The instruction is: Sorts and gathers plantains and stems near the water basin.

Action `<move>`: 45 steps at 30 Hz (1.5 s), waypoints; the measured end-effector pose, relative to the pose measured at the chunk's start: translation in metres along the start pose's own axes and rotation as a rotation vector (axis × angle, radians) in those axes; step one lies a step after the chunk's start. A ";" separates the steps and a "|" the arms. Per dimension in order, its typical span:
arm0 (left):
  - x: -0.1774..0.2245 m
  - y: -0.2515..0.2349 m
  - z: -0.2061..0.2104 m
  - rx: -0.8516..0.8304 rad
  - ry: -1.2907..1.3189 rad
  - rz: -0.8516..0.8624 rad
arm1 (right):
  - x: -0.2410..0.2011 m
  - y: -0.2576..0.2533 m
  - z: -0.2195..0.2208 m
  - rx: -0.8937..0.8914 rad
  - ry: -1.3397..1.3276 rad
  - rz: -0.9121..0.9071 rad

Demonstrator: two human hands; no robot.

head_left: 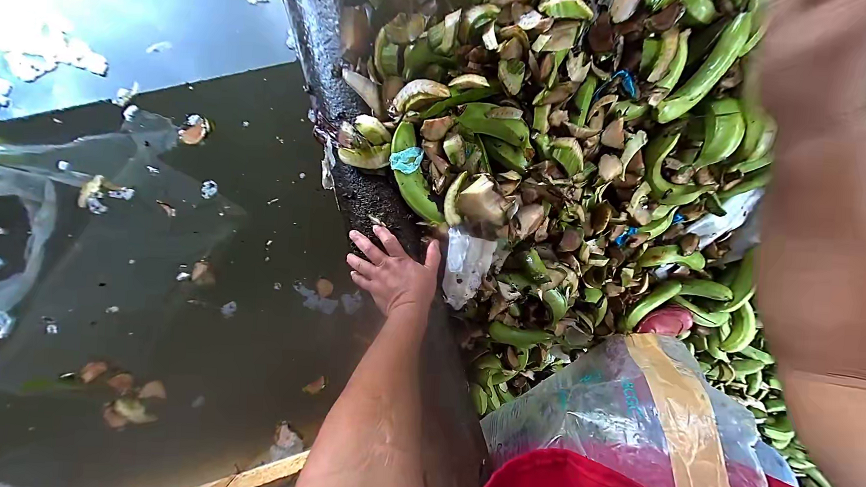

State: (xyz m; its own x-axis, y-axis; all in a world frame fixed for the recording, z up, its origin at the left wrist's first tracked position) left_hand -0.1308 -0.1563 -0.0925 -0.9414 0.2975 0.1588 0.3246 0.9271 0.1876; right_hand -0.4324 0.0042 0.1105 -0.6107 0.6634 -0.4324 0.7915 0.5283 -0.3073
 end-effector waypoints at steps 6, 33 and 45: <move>0.003 -0.001 -0.003 -0.018 -0.025 -0.013 | -0.103 0.152 0.228 -0.550 -0.064 -0.703; -0.002 -0.003 0.002 0.051 0.092 -0.010 | -0.128 0.141 0.224 -0.564 -0.006 -0.026; -0.002 -0.001 0.000 0.006 0.066 -0.016 | 0.080 -0.011 0.003 -0.032 0.441 0.047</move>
State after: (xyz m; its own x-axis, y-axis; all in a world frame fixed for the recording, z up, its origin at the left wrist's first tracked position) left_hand -0.1294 -0.1579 -0.0927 -0.9383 0.2676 0.2192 0.3093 0.9328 0.1850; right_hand -0.4902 0.0502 0.0768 -0.5319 0.8459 -0.0400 0.8215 0.5039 -0.2670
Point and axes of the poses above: each hand's wrist, its own y-axis away from the middle knuckle, its own z-axis out of the palm, x = y × z, the point moved 2 cm from there along -y, towards the middle knuckle, and after that the axes turned 10 degrees about x, right-handed, at the moved point
